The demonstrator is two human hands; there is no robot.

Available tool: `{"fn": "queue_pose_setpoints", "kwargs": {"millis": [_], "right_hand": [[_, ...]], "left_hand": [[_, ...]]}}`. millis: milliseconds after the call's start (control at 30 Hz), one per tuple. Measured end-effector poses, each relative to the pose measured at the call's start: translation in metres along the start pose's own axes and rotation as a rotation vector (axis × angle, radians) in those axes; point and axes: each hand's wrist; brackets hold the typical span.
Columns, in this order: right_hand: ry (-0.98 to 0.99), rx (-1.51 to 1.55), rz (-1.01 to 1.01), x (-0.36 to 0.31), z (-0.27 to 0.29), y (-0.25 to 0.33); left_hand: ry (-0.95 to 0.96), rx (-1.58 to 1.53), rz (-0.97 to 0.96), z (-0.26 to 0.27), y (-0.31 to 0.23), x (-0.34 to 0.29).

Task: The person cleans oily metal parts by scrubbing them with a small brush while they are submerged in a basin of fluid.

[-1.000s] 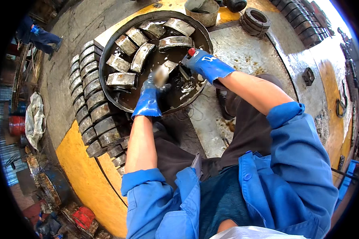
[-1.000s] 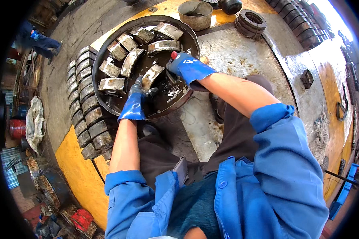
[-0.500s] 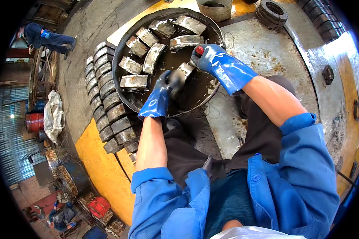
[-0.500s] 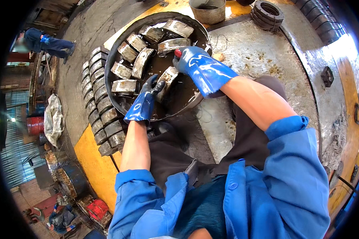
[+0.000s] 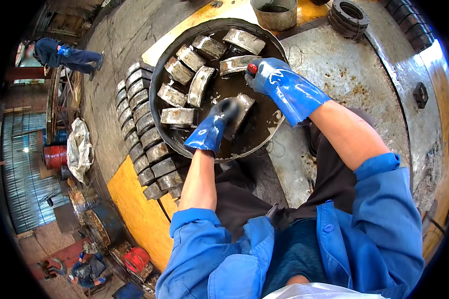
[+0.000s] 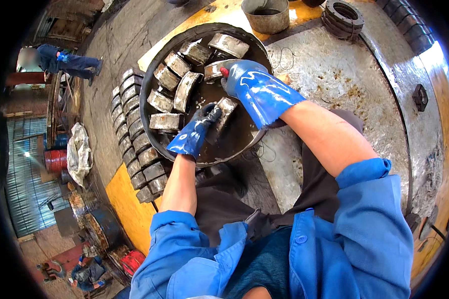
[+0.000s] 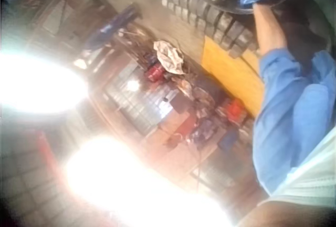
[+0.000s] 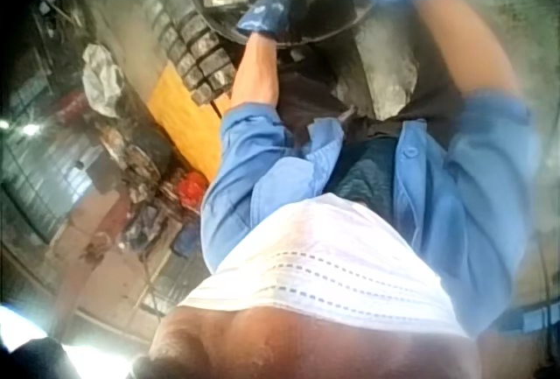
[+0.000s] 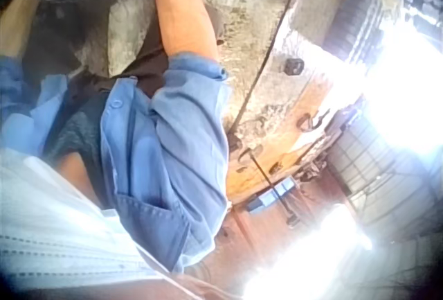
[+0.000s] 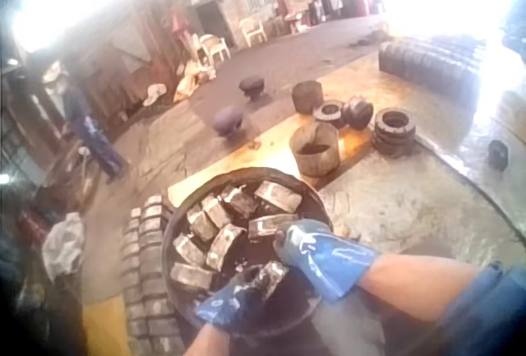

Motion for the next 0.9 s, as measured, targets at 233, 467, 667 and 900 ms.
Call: {"fn": "queue_pose_setpoints", "kwargs": {"millis": [233,467,667,900], "right_hand": [[0.024,0.018,-0.106,0.016,0.01,0.001],[0.008,0.008,-0.117,0.021,0.016,-0.003],[0.013,-0.005,-0.11,0.021,0.017,-0.007],[0.046,0.061,-0.107,0.015,0.019,-0.005]], "left_hand": [[0.015,-0.084,0.045,-0.022,-0.028,-0.024],[-0.088,-0.227,0.037,-0.009,-0.031,-0.033],[-0.299,-0.177,-0.064,0.041,-0.05,-0.056],[-0.447,-0.066,-0.12,0.088,-0.062,-0.038]]}}
Point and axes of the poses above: each hand's wrist, its own x-axis towards the middle knuckle, its own z-axis out of the back of the hand, y = z × x, and after that the axes turned 10 degrees about x, right-handed
